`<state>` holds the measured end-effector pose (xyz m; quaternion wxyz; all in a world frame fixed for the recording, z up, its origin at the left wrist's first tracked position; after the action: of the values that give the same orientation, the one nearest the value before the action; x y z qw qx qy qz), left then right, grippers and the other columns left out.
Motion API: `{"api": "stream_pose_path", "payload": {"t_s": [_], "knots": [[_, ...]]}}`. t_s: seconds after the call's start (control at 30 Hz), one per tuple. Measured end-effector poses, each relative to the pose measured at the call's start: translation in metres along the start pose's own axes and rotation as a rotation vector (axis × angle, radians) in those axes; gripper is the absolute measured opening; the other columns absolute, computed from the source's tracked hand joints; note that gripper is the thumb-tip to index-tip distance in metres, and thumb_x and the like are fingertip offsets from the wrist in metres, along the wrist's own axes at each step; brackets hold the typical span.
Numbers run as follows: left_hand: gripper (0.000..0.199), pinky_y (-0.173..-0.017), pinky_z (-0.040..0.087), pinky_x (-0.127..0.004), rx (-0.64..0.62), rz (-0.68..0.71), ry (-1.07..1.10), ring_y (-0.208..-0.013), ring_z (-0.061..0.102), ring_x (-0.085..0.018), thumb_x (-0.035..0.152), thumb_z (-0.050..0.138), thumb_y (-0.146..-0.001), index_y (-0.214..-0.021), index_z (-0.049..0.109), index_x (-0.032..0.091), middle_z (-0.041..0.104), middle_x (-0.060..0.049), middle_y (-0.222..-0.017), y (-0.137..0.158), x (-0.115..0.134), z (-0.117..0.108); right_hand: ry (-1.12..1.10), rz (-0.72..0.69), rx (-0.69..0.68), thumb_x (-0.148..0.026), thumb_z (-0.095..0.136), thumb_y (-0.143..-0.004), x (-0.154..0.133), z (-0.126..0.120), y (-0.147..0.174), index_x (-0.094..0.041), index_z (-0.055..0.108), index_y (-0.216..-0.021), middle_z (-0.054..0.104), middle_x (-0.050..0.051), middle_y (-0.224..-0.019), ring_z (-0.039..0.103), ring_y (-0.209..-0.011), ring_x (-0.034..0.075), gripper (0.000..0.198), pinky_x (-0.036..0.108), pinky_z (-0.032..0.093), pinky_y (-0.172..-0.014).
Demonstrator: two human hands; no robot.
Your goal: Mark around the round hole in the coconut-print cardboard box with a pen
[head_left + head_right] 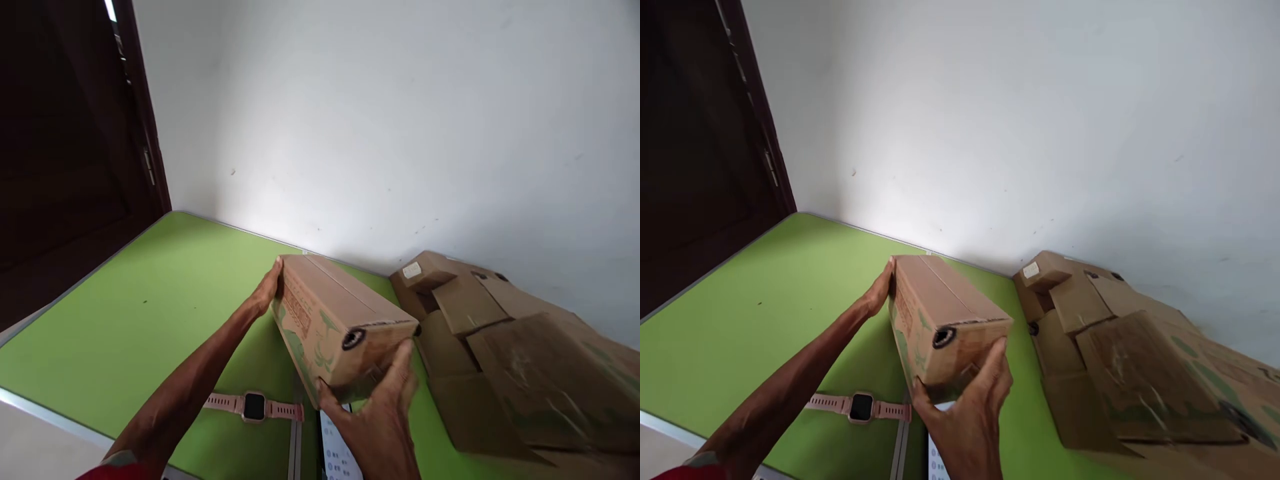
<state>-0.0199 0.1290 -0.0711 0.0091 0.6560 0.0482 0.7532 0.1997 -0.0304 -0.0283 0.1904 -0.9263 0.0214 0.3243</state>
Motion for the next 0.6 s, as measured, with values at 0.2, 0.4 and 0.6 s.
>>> {"api": "stream_pose_path", "payload": {"t_s": [0.2,0.4,0.6], "knots": [[0.08,-0.125,0.052,-0.054,0.22,0.109,0.0,-0.139,0.069,-0.039,0.09,0.054,-0.098,-0.134,0.075,0.022,0.077,-0.017,-0.144,0.011,0.025,-0.074,-0.166,-0.141,-0.201,-0.058,0.085,-0.076,-0.008,0.03,-0.058,-0.027,-0.013,-0.182,0.018,0.025,-0.18,0.031,-0.165,0.059,0.148,0.081,0.043,-0.123],[0.046,-0.111,0.06,-0.056,0.628,0.327,-0.07,-0.128,0.071,-0.031,0.053,0.069,-0.109,-0.139,0.07,0.018,0.071,-0.014,-0.144,-0.009,0.056,-0.224,-0.549,-0.368,-0.549,-0.049,0.086,-0.08,-0.109,0.171,-0.137,-0.034,-0.01,-0.18,0.03,0.021,-0.177,0.044,-0.161,0.045,0.138,0.066,0.049,-0.126],[0.043,-0.104,0.065,-0.052,0.882,0.424,-0.106,-0.123,0.073,-0.03,0.042,0.075,-0.107,-0.142,0.069,0.018,0.071,-0.012,-0.143,-0.065,0.05,-0.319,-0.569,-0.483,-0.504,-0.036,0.08,-0.096,-0.174,0.317,-0.2,-0.024,0.033,-0.176,0.031,0.019,-0.183,0.034,-0.169,0.046,0.094,0.069,0.036,-0.135]]}}
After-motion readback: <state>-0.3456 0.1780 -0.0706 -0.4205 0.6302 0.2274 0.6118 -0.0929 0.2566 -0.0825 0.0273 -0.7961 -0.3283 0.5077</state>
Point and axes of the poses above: each hand's wrist, its own y-axis away from the middle knuckle, its own z-axis out of the palm, x = y × z, the point moved 3 cm from there along -y, towards the middle knuckle
